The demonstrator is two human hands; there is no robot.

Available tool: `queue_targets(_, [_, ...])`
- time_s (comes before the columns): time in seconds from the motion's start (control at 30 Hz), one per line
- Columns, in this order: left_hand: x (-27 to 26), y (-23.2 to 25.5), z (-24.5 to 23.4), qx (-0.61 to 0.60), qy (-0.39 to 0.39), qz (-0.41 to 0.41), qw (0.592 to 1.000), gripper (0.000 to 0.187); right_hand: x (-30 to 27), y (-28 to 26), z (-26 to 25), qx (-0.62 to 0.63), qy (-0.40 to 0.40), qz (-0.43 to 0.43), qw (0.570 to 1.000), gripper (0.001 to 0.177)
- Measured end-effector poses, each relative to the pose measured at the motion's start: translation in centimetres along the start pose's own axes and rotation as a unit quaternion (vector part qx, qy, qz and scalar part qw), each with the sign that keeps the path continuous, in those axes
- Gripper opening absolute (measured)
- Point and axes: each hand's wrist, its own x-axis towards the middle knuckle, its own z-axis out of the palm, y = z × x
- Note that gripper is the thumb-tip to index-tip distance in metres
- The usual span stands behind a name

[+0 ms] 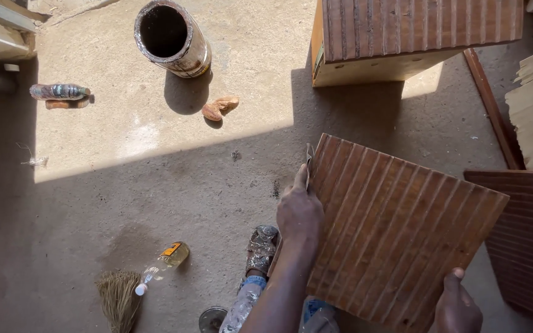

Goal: Sanding the surfaces of a wooden drawer and a slatted panel using sandpaper to prepare them for finishing.

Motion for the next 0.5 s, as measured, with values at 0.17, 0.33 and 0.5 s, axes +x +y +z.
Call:
queue_targets(0.17, [2.1,2.8,3.3,0.082,0.019,0.119,0.989,0.059,2.7,0.4,2.5,0.007,0.079,-0.013,0.997,0.081])
queue_targets(0.33, [-3.0,-2.2,3.8,-0.06,0.011,0.123,0.99,0.065,1.3,-3.1,7.0,-0.116,0.284,-0.303,0.902,0.065])
queue_targets(0.5, [-9.6,-10.0,2.1,-0.072,0.039,0.019,0.996,0.073,-6.1,-12.4,9.0,-0.12,0.07,-0.58,0.803,0.081])
